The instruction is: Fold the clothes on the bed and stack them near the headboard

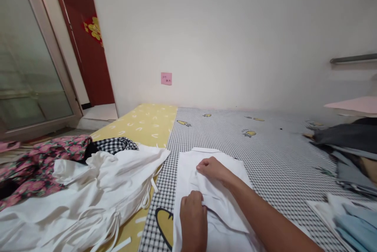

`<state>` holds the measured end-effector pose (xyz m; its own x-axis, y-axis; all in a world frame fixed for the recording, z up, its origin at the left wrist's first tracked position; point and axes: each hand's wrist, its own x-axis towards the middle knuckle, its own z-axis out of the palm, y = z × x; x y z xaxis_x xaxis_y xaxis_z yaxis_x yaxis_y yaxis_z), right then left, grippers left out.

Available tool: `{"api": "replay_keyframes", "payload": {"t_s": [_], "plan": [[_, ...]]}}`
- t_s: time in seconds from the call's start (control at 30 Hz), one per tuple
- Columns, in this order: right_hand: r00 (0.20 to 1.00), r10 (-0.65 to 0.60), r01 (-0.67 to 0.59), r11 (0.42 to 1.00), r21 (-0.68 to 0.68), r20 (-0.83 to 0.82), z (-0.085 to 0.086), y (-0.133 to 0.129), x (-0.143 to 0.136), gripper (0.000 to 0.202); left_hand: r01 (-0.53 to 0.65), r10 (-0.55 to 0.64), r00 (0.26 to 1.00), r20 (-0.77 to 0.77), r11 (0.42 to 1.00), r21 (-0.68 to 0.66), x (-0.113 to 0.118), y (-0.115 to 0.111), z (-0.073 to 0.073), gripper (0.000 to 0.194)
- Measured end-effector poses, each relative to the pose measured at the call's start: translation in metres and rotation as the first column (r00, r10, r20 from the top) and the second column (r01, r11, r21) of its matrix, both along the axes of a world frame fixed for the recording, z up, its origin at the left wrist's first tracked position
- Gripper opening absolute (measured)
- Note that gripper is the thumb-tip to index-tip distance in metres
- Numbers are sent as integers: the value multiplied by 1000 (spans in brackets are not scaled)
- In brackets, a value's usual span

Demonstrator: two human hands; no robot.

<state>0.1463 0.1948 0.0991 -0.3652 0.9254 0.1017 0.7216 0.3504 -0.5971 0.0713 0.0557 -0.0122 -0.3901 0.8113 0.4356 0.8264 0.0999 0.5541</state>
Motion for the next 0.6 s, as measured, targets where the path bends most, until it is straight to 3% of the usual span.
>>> {"api": "replay_keyframes", "payload": {"t_s": [0.1, 0.23, 0.3, 0.37, 0.43, 0.5, 0.6], "plan": [[997, -67, 66, 997, -36, -24, -10, 13, -10, 18, 16, -15, 997, -82, 1000, 18, 0, 0, -2, 31], [979, -196, 197, 980, 13, -61, -6, 27, -8, 18, 25, -12, 989, -144, 996, 89, -1, -2, -2, 34], [966, -247, 251, 966, 59, -73, -3, 24, -5, 19, 20, -4, 990, -140, 994, 110, -1, -2, -3, 35], [955, -280, 291, 946, 144, -93, -2, 10, 0, 35, 15, 2, 990, -143, 993, 118, -2, -1, -2, 35], [968, -222, 246, 929, 277, -113, -7, -13, 6, 44, 3, 17, 987, -159, 992, 124, -3, -1, 0, 35], [994, -77, 101, 924, 369, -79, -19, -40, 13, 45, -4, 29, 981, -190, 991, 131, -4, -2, 3, 35], [994, 99, -108, 959, 264, 48, -48, -68, 16, 46, 9, 19, 971, -237, 993, 119, -5, -2, 8, 32]]}}
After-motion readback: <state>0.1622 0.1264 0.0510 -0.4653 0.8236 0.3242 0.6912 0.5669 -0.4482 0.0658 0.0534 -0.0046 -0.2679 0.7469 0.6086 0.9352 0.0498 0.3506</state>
